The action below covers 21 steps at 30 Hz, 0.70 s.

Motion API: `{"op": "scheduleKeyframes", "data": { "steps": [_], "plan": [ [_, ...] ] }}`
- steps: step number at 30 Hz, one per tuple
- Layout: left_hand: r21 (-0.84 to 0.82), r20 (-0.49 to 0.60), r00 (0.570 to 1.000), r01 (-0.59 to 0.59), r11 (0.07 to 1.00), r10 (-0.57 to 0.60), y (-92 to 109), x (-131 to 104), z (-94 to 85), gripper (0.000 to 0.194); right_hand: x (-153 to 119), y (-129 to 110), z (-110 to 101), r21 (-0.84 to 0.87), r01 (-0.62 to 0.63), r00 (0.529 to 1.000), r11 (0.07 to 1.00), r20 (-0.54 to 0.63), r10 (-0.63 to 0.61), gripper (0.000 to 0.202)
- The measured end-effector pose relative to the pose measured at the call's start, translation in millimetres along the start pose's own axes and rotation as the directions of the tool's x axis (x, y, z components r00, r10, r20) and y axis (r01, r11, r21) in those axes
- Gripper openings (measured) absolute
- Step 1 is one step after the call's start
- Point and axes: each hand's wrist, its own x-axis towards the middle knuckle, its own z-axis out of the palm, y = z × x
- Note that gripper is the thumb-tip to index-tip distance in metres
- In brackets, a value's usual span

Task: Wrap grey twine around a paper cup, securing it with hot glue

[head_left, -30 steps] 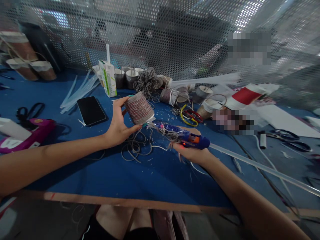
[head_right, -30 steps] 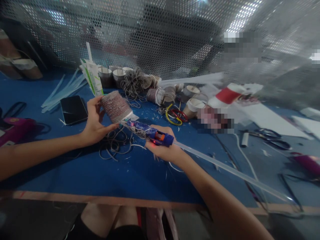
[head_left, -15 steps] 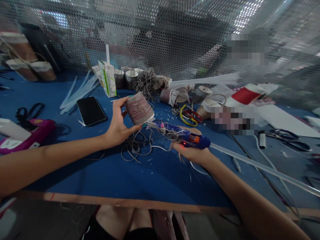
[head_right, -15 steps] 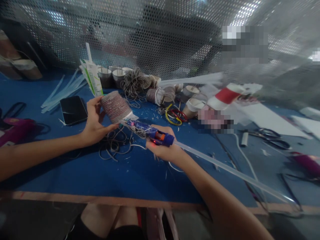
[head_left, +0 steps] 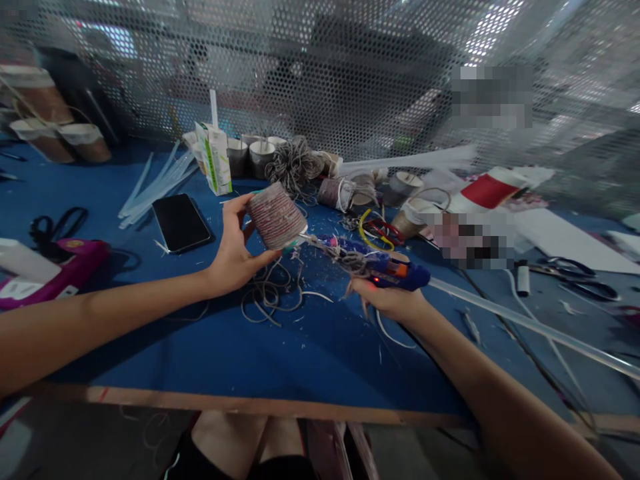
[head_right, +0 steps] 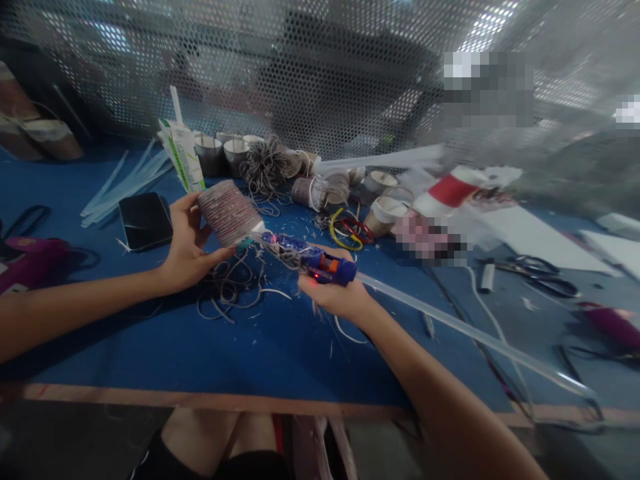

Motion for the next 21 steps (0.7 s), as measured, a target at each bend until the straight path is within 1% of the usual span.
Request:
{"op": "scheduleKeyframes", "data": {
  "steps": [3, 6, 9, 12, 14, 18, 21],
  "plan": [
    [0.01, 0.013, 1.0, -0.001, 1.0, 0.001, 0.7, 0.2, -0.4, 0.088, -1.2, 2.8, -0.6, 0.012, -0.019, 1.0, 1.0, -0.007, 0.019, 0.016],
    [0.033, 0.021, 0.999, -0.028, 0.999, 0.027, 1.6, 1.2, -1.5, 0.088, -1.5, 5.1, -1.3, 0.039, -0.059, 0.998, 0.997, -0.005, 0.059, 0.015],
    [0.055, 0.038, 0.998, -0.058, 0.997, 0.056, 3.4, 2.8, -2.8, 0.087, -0.5, 5.7, -2.0, 0.064, -0.127, 0.992, 0.99, -0.004, 0.128, 0.016],
    [0.055, 0.055, 0.997, -0.054, 0.997, 0.051, 5.4, 3.5, -3.1, 0.084, 0.9, 4.7, -2.1, 0.092, -0.202, 0.979, 0.975, -0.013, 0.204, 0.016],
    [0.04, 0.047, 0.998, -0.044, 0.998, 0.042, 5.9, 3.3, -2.4, 0.083, 1.5, 3.9, -1.7, 0.122, -0.241, 0.969, 0.963, -0.014, 0.245, 0.016],
    [0.01, 0.033, 0.999, -0.031, 0.999, 0.031, 5.3, 2.2, -1.0, 0.085, 1.7, 4.8, -1.6, 0.166, -0.281, 0.957, 0.945, -0.022, 0.289, 0.017],
    [0.003, 0.043, 0.999, -0.022, 1.0, 0.021, 5.6, 1.6, -0.9, 0.085, 1.5, 7.0, -2.7, 0.15, -0.284, 0.958, 0.947, 0.0, 0.287, 0.019]
  ]
}}
